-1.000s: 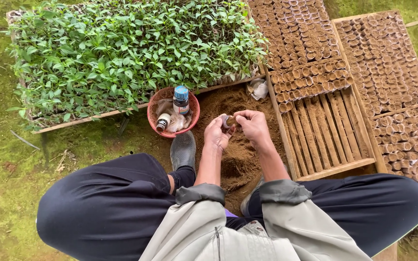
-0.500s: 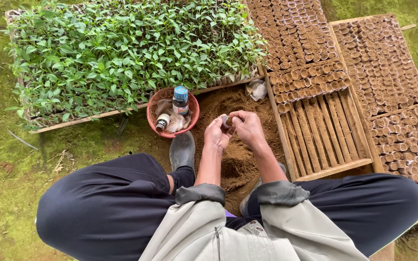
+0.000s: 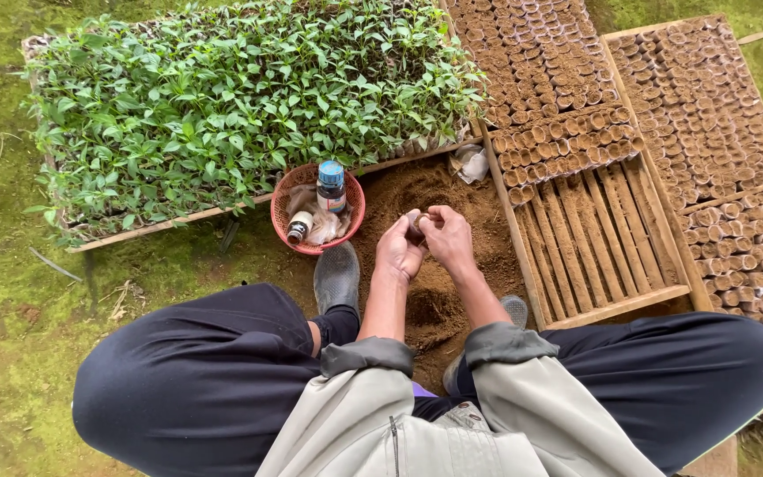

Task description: The person sits cross-legged on the ground and repeatedly takes small seed packets, opens them, and places seeds into small biodegradable pots filled with soil. The person then places the filled pots into a wooden tray. A tray of seedlings and a basket with bottles are visible nearby.

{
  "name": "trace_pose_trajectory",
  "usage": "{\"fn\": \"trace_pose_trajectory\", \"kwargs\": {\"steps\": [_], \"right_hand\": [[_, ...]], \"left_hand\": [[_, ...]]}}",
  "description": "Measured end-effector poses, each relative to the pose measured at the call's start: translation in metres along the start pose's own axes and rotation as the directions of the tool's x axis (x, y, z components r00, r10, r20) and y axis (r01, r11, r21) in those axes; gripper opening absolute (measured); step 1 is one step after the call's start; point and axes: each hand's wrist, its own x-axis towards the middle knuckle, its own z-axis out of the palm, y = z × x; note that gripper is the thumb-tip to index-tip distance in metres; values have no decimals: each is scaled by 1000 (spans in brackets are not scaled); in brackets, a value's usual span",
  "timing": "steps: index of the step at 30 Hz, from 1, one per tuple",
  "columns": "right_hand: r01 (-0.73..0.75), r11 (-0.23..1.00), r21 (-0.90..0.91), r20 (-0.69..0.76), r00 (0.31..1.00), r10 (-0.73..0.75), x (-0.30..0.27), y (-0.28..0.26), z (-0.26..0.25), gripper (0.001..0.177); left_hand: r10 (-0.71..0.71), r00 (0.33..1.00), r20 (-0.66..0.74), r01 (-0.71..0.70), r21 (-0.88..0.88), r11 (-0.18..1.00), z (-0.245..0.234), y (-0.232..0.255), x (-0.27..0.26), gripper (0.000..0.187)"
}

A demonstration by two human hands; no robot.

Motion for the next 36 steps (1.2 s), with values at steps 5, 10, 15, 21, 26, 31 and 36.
{"fn": "trace_pose_trajectory", "kwargs": {"steps": [5,10,15,21,26,31,36], "right_hand": [[22,1000,3,2,1000,-22,-4,30,8,38],[179,881,-439,190,976,-103,0,115,67,34],[587,554,-590,361,806,-470,-35,115,82,30],[264,800,-539,294,949,-115,-25,111,76,22],[-46,999,-10,148,988,47,-2,78,24,14],[-178,840,512,160,981,111,-3,0,-24,16],[-103,873,476,146,989,37,-5,-30,-29,19]], "left_hand": [[-7,989,-148,4,-17,1000,-10,12,1,31],[-1,975,-220,-3,-17,1000,-9,17,5,27],[-27,972,-235,5,-94,996,-11,15,10,25],[-22,977,-211,6,-75,997,7,21,-10,25],[2,981,-195,-9,-35,999,4,19,-9,26],[19,984,-180,-16,19,1000,-2,12,-1,26],[13,988,-154,-6,46,999,8,12,-7,24]]}}
